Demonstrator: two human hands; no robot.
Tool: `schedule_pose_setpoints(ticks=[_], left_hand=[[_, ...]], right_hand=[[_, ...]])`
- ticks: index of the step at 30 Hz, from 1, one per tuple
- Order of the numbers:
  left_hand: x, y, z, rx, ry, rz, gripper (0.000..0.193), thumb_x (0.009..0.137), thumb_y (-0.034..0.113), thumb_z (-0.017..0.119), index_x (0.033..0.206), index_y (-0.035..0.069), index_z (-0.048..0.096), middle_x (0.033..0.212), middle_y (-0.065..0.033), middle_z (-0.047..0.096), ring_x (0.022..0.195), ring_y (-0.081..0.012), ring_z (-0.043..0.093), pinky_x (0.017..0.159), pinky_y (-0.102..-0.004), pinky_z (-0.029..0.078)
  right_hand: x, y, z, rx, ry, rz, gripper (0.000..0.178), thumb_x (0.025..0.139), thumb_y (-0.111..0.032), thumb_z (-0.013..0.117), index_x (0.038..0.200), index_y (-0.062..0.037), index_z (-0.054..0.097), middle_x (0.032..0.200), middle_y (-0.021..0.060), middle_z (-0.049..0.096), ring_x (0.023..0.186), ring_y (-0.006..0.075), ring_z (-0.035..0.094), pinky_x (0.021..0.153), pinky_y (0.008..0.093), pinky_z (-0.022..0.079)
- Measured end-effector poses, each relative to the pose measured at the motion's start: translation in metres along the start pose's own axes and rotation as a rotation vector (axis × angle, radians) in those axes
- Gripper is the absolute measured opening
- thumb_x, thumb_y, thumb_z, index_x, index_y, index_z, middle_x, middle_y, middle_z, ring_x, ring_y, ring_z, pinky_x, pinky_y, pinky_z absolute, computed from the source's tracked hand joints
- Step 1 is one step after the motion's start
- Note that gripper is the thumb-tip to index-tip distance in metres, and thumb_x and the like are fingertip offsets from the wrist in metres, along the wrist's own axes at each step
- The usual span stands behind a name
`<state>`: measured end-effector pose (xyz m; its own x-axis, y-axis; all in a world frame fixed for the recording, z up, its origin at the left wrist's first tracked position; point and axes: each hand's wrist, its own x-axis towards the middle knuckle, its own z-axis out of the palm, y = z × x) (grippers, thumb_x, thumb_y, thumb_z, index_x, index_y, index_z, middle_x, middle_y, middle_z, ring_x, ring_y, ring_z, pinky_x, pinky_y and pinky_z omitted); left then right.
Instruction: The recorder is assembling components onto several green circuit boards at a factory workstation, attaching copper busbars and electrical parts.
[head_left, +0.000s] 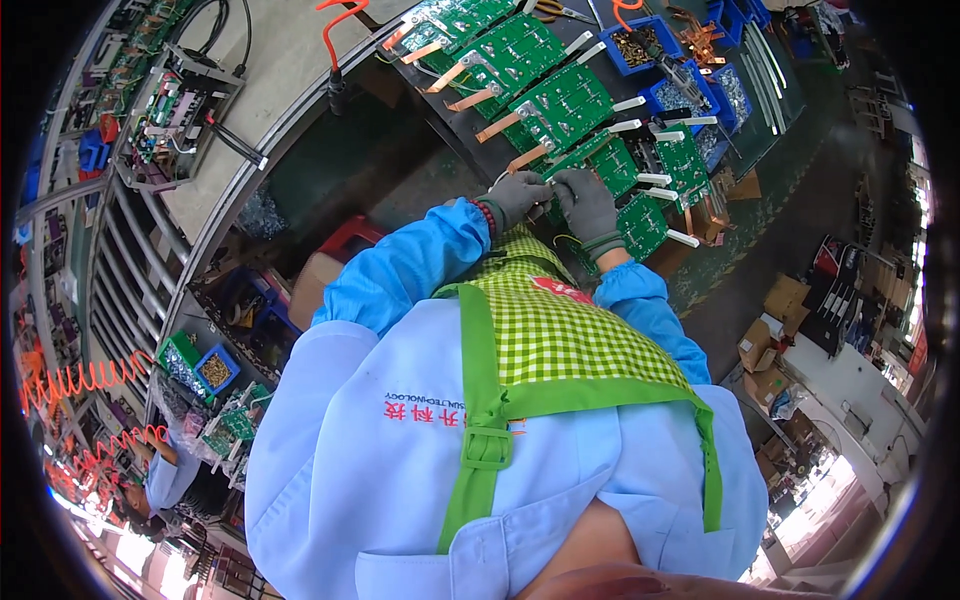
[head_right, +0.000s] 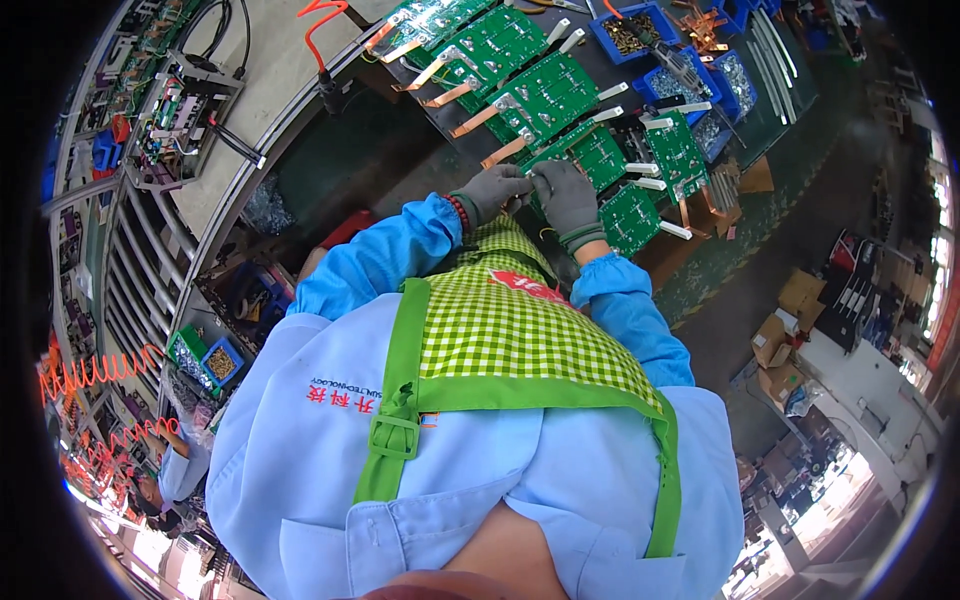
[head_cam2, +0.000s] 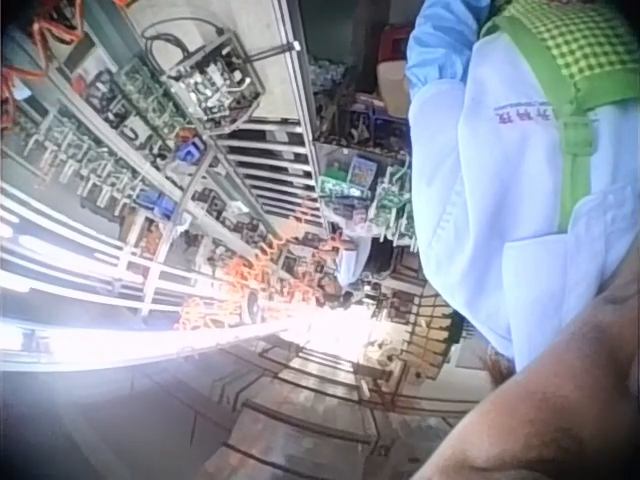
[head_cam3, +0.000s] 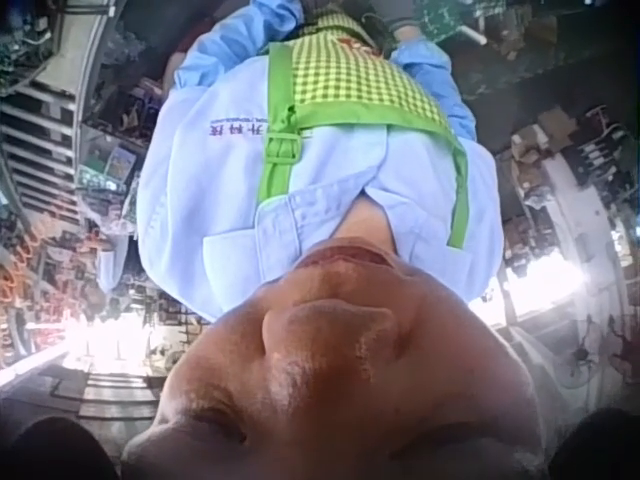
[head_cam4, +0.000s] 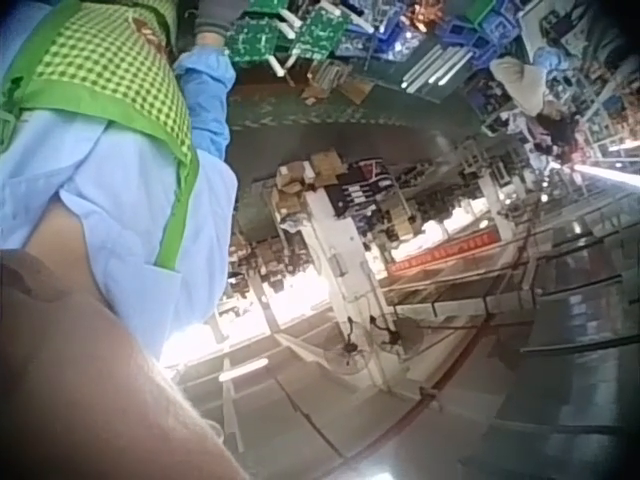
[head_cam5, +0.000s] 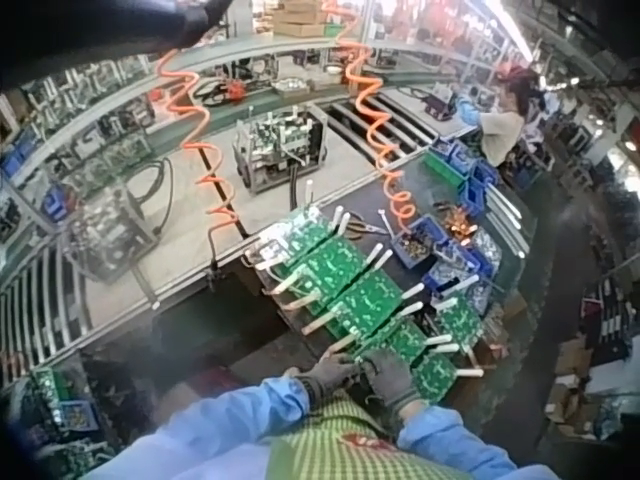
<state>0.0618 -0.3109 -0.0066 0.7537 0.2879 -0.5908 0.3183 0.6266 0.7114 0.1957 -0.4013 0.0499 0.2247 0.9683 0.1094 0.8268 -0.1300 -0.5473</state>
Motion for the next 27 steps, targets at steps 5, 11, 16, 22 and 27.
schedule_pose_setpoints(ticks=[5, 11, 16, 22, 27], left_hand=[[-0.005, 0.005, 0.002, -0.036, -0.022, -0.006, 0.014, 0.083, 0.015, 0.059, 0.080, 0.003, 0.054, 0.068, -0.0045, 0.057, 0.052, -0.0107, 0.051, 0.048, -0.0256, 0.039], [-0.009, 0.008, 0.005, -0.051, -0.015, 0.007, 0.013, 0.083, 0.014, 0.059, 0.080, 0.003, 0.054, 0.069, -0.0051, 0.057, 0.053, -0.0111, 0.051, 0.049, -0.0254, 0.039], [-0.002, -0.003, 0.005, -0.133, 0.003, -0.006, 0.013, 0.083, 0.014, 0.059, 0.081, 0.002, 0.054, 0.070, -0.0055, 0.058, 0.052, -0.0111, 0.051, 0.048, -0.0259, 0.039], [-0.009, 0.004, 0.004, -0.026, -0.017, 0.025, 0.012, 0.082, 0.013, 0.059, 0.081, 0.002, 0.055, 0.068, -0.0052, 0.058, 0.051, -0.0112, 0.051, 0.048, -0.0260, 0.039], [0.001, -0.003, -0.002, -0.013, -0.054, 0.043, 0.010, 0.081, 0.011, 0.057, 0.080, 0.001, 0.056, 0.068, -0.0049, 0.058, 0.052, -0.0112, 0.051, 0.048, -0.0262, 0.039]], right_hand=[[-0.002, -0.002, -0.004, 0.052, -0.058, -0.002, 0.013, 0.080, -0.012, 0.062, 0.092, -0.0096, 0.061, 0.087, 0.0108, 0.060, 0.080, 0.0306, 0.060, 0.069, 0.0388, 0.049], [-0.001, 0.003, 0.004, 0.072, -0.019, 0.090, 0.014, 0.079, -0.013, 0.063, 0.093, -0.0084, 0.062, 0.087, 0.0115, 0.060, 0.080, 0.0304, 0.060, 0.069, 0.0391, 0.048], [0.000, 0.003, 0.003, 0.029, -0.052, 0.011, 0.013, 0.080, -0.015, 0.063, 0.090, -0.0078, 0.063, 0.087, 0.0116, 0.060, 0.080, 0.0301, 0.059, 0.069, 0.0394, 0.048], [-0.007, 0.002, 0.014, -0.029, -0.018, 0.138, 0.014, 0.079, -0.020, 0.065, 0.087, -0.0091, 0.061, 0.087, 0.0119, 0.059, 0.079, 0.0308, 0.059, 0.069, 0.0403, 0.048], [-0.002, -0.008, 0.014, -0.023, -0.015, 0.226, 0.014, 0.078, -0.019, 0.067, 0.084, -0.0076, 0.060, 0.084, 0.0111, 0.058, 0.077, 0.0277, 0.059, 0.066, 0.0387, 0.047]])
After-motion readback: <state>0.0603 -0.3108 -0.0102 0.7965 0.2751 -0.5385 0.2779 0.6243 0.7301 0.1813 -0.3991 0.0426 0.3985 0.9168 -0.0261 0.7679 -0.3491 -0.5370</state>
